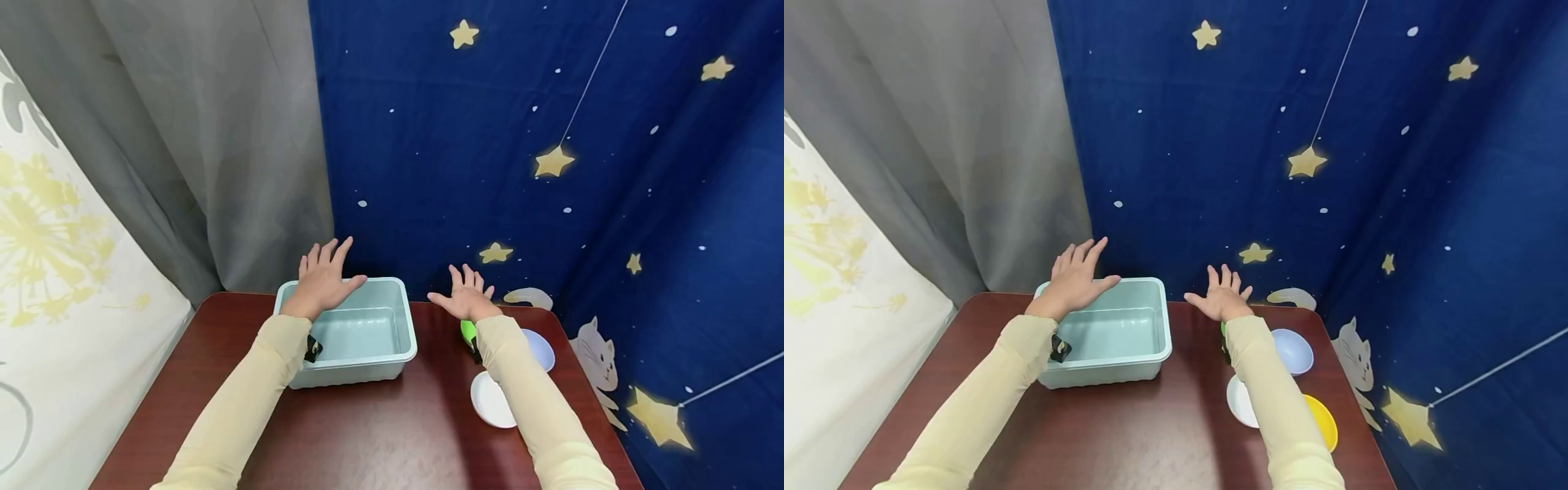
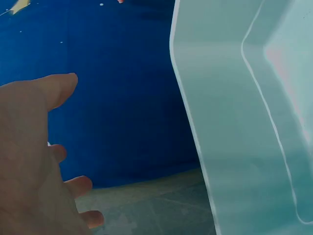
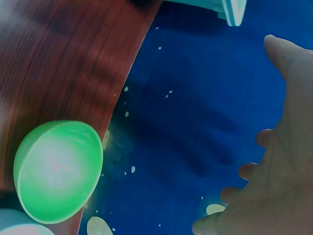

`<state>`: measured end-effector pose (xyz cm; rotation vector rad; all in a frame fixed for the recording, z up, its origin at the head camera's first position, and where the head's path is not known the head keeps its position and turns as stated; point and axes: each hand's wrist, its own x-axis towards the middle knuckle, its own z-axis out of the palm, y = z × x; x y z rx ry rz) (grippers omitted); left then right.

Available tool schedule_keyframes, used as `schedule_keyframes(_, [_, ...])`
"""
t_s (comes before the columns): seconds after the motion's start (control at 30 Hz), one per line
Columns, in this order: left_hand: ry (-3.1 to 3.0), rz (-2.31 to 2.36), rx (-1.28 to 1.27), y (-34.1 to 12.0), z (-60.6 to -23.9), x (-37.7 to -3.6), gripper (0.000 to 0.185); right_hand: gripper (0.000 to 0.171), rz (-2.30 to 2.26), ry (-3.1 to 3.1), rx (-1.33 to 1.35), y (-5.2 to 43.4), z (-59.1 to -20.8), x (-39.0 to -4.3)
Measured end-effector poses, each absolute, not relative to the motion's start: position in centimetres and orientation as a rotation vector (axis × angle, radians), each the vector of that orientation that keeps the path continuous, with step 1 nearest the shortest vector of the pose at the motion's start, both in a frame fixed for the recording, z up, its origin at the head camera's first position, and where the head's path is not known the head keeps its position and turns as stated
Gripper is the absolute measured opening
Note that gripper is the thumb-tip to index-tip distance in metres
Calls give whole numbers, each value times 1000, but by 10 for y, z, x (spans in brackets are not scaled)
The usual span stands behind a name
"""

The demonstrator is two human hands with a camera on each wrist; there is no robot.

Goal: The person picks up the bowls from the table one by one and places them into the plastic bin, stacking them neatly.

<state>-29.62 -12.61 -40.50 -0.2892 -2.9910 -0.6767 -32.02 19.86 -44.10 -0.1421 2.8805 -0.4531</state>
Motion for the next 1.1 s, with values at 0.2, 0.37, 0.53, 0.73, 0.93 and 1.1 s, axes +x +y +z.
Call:
schedule_keyframes(0.2, [-2948, -703, -279, -132, -399, -287, 89, 98, -533, 2894, -158, 202, -442, -316])
schedule_keyframes(0.37, [-2904, -734, -257, -139, -397, -279, 90, 97, -526, 2900, -161, 206, -442, -312])
schedule_keyframes(0.53, [-2861, -766, -239, -146, -395, -270, 91, 96, -500, 2911, -159, 212, -442, -307])
schedule_keyframes(0.73, [-2856, -786, -227, -158, -394, -262, 84, 96, -518, 2904, -180, 221, -444, -301])
schedule_keyframes(0.93, [-2875, -806, -190, -170, -393, -254, 79, 95, -533, 2910, -194, 230, -445, -297])
schedule_keyframes(1.1, [-2880, -824, -204, -183, -399, -247, 74, 95, -576, 2900, -187, 236, -443, -292])
